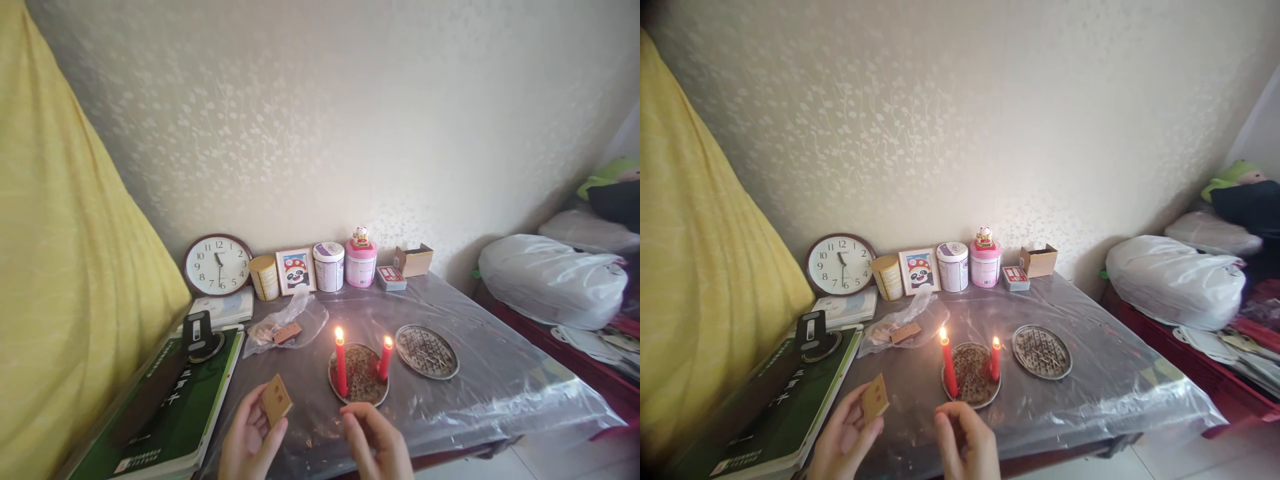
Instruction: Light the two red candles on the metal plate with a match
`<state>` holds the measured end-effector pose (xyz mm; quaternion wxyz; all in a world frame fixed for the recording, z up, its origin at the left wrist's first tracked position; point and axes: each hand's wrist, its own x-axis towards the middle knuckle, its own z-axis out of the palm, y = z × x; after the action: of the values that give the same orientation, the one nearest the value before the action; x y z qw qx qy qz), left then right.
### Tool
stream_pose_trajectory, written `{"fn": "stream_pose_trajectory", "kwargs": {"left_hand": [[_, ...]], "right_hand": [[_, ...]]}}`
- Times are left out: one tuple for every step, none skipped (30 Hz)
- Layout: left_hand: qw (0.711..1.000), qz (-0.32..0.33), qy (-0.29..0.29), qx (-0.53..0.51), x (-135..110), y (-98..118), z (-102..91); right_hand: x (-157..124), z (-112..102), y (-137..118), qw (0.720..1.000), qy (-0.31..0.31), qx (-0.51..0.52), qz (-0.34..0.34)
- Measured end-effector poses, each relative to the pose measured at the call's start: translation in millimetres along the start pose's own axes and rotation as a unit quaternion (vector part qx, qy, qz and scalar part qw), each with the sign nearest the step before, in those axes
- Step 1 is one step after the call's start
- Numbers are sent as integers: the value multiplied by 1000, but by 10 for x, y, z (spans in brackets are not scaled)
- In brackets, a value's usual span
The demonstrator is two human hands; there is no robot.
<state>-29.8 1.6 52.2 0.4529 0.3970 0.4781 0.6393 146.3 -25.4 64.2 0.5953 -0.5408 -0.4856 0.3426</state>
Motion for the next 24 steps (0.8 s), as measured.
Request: {"fn": "stream_pose_trajectory", "kwargs": {"left_hand": [[1000,15,2,24,-35,-28,21],[998,33,3,50,-71,-62,44],[995,55,8,82,-109,-101,66],[990,79,9,114,-145,-144,86],[984,101,7,144,-177,-187,104],[978,122,6,168,-206,-228,117],[973,137,1,186,-230,-265,125],[969,149,-3,199,-248,-298,128],[965,157,-5,208,-262,-326,127],[963,163,-7,215,-272,-347,121],[960,170,-11,220,-278,-364,113],[958,176,-13,226,-282,-376,105],[955,183,-16,231,-284,-385,97],[954,188,-17,235,-285,-392,92],[952,191,-19,238,-285,-399,90],[952,190,-21,239,-286,-407,91],[953,184,-27,239,-287,-415,95],[956,175,-36,234,-290,-423,103],[960,162,-49,224,-293,-428,112],[964,148,-67,209,-297,-430,123],[969,131,-87,188,-301,-425,134],[975,114,-103,163,-304,-413,144],[979,99,-113,137,-304,-393,152],[983,86,-116,112,-303,-367,157]], "right_hand": [[-34,84,40,998,-30,34,34],[-57,154,77,994,-58,71,67],[-71,209,109,987,-85,106,91],[-76,250,133,979,-111,134,108],[-74,278,146,971,-138,155,116],[-66,295,151,964,-164,170,120],[-55,303,149,958,-189,179,121],[-42,304,144,953,-210,184,121],[-30,303,138,948,-227,188,122],[-19,299,135,944,-240,191,125],[-11,296,137,942,-246,192,127],[-6,293,145,941,-249,192,128],[-3,291,157,941,-249,191,129],[-2,288,170,941,-248,190,129],[-1,283,183,942,-246,190,128],[0,277,192,942,-244,190,127],[3,268,195,943,-244,190,126],[6,257,193,943,-242,189,126],[11,245,185,945,-238,187,125],[16,234,175,946,-235,185,125],[21,224,166,948,-231,182,124],[23,217,161,950,-228,177,122],[23,216,162,951,-227,171,122],[20,219,171,951,-231,162,123]]}}
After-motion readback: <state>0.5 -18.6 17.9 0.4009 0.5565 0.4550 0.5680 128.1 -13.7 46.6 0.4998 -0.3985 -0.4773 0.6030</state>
